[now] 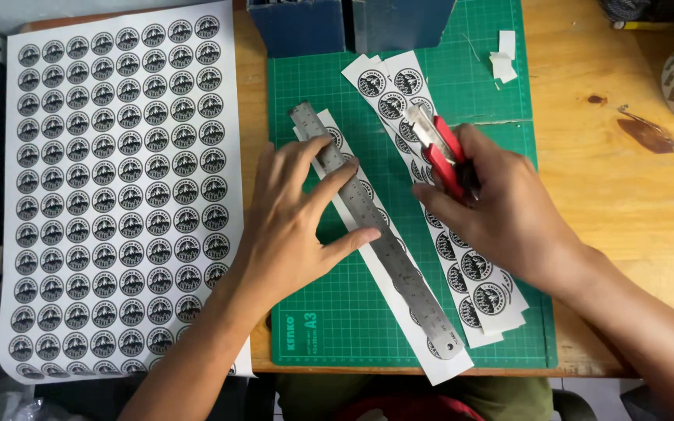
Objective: The person uses a ruler and a red utility knife to cut strips of circular stickers from a larger sheet on a green cutting mat. They align the ruler, slice along the edge, and separate the cut strips.
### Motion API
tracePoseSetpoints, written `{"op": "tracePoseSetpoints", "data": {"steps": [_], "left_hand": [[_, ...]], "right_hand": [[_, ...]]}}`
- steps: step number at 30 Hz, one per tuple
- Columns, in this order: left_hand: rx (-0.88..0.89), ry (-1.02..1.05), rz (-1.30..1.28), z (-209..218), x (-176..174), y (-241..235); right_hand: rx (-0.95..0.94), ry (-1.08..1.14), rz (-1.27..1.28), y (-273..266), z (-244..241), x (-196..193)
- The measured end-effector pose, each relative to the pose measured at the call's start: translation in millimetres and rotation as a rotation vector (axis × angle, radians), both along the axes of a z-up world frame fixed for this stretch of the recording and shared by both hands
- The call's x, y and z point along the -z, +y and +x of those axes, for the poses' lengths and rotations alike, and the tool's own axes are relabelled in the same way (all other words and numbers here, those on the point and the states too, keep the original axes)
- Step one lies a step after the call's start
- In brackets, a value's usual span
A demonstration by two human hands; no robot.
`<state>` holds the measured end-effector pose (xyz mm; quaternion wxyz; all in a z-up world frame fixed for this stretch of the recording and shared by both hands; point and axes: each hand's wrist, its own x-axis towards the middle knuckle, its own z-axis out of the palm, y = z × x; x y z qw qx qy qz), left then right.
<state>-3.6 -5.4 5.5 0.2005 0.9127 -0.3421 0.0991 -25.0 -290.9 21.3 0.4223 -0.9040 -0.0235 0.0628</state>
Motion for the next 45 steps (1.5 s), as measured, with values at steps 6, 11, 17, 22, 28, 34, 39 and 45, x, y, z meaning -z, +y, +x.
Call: {"op": "tracePoseSetpoints", "data": {"steps": [6,11,17,22,28,34,39,45], "left_hand": [[0.029,0.069,-0.004,-1.8,-9.4,0.5],[0.027,0.015,0.033,0.4,-8.2,1.8],[-0.034,-0.004,-0.015,2.3,0.9,1.0],[-0.058,-0.008,-0.270,4.7,-13.0,-1.7],[-0.176,-0.019,-0.329,11.4,-9.2,7.7],[-0.229,-0.032,-0.230,14.6,6.9,12.7],[-0.235,-0.050,-0.205,14.2,5.4,9.3],[-0.220,-0.041,-0.263,14.9,4.4,7.9]], "right_hand": [[-0.046,-0.117,-0.069,-4.9,3.3,14.2],[-0.074,-0.134,-0.103,-4.2,2.1,18.6],[-0.179,-0.054,-0.086,11.4,-11.0,2.5],[-0.336,-0.241,-0.305,42.7,-41.4,9.2],[-0.329,-0.242,-0.492,46.5,-54.5,7.5],[-0.249,-0.145,-0.513,42.8,-50.5,12.4],[-0.211,-0.082,-0.425,32.8,-39.5,23.3],[-0.183,0.056,-0.451,36.0,-38.2,16.6]]}}
